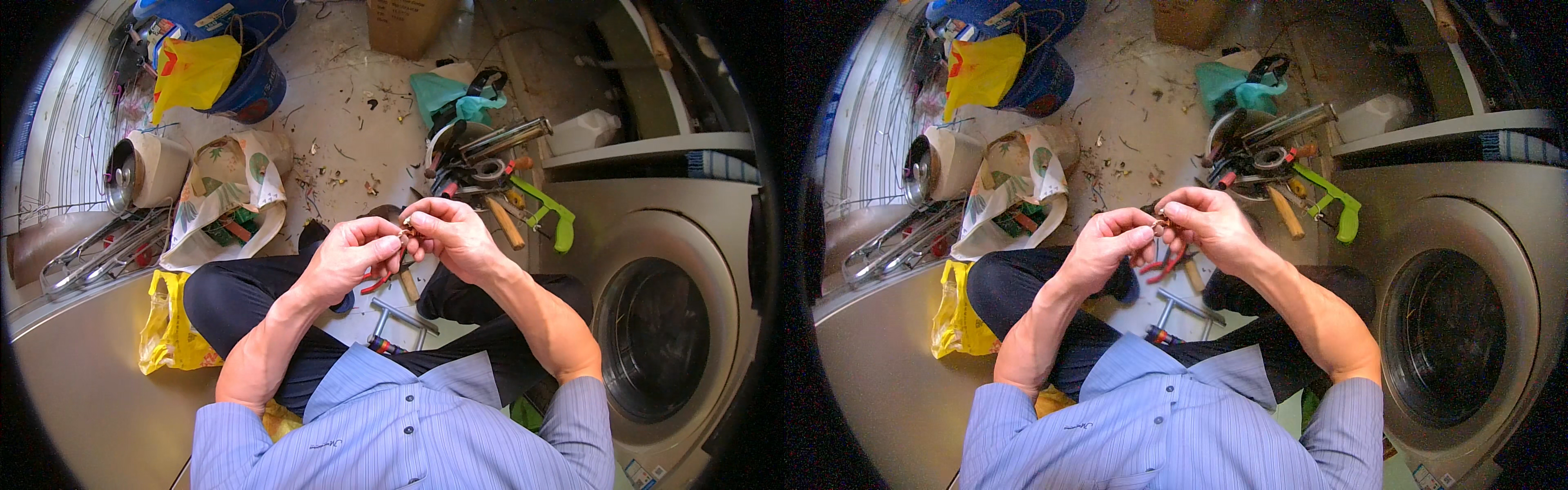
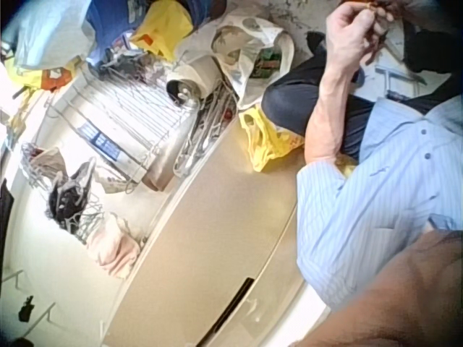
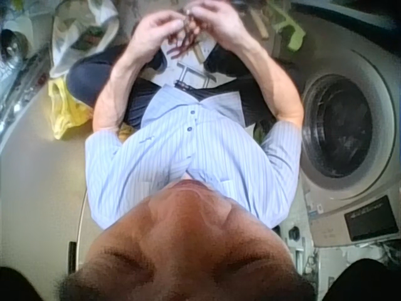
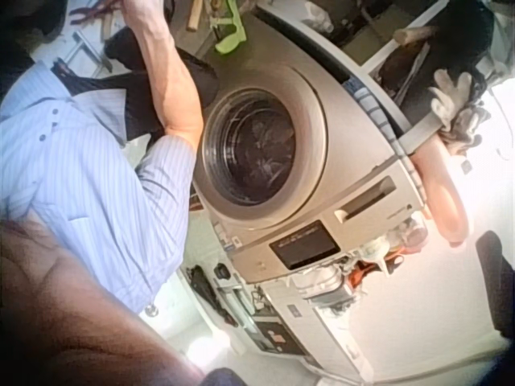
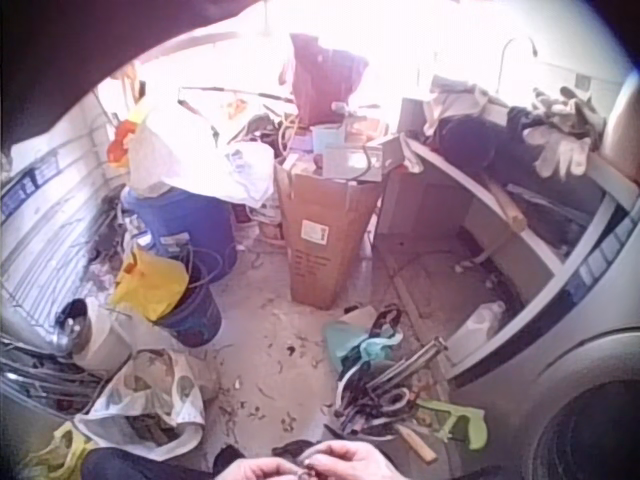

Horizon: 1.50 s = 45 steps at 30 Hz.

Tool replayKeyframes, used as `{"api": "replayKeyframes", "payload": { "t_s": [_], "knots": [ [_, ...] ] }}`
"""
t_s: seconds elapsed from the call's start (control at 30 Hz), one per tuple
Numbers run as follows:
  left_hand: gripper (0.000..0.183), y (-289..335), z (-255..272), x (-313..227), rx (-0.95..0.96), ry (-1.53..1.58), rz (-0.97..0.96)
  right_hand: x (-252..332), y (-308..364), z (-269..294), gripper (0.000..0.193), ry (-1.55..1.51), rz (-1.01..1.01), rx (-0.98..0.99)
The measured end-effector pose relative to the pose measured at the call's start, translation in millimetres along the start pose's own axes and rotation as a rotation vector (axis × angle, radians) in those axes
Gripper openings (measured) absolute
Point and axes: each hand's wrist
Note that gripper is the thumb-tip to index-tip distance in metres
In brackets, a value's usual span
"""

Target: The person uses pliers and scissors to grip, bend, and trim small metal components while sitting in a cluttered room.

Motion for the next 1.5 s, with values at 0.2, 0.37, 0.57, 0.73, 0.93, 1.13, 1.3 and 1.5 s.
{"api": "replayKeyframes", "payload": {
  "t_s": [0.2, 0.37, 0.57, 0.73, 0.93, 1.13, 1.3, 1.5],
  "knots": [
    [0.02, -0.7, 4.7, 6.8, 0.01, -0.053, 0.056, -7.0, -6.0, 11.5, 0.021, 0.025, 0.012, -0.134],
    [0.019, -0.1, 3.9, 6.8, 0.022, -0.109, 0.133, -14.3, -16.1, 43.4, 0.019, 0.361, -0.045, -0.377],
    [0.021, 0.1, -7.1, 10.3, 0.053, -0.151, 0.125, 1.7, -25.2, 132.0, 0.019, 1.047, 0.287, -0.743],
    [0.021, 0.4, -14.8, 12.3, 0.121, -0.228, 0.143, -0.4, -29.0, 197.9, 0.023, 0.856, 0.111, -0.877],
    [0.023, 2.1, -12.6, 10.8, 0.088, -0.326, 0.133, -8.4, -38.8, 213.6, 0.031, 1.007, 0.034, -0.966],
    [0.026, 1.7, -10.7, 12.2, 0.083, -0.369, 0.12, -3.8, -41.2, 210.5, 0.031, 1.059, 0.033, -1.058],
    [0.025, 0.4, -11.5, 15.7, 0.093, -0.324, 0.126, 1.6, -39.4, 212.5, 0.031, 1.062, 0.088, -1.098],
    [0.023, -6.2, -6.8, 18.8, 0.092, 0.082, 0.158, 37.8, -25.6, 118.6, 0.024, 0.755, 0.132, -0.721]
  ]
}}
Point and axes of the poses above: each hand's wrist, its own y-axis away from the middle knuckle, its own z-axis out of the back of the hand, x = y × z, and after that the axes turned 3 degrees about y, right-handed
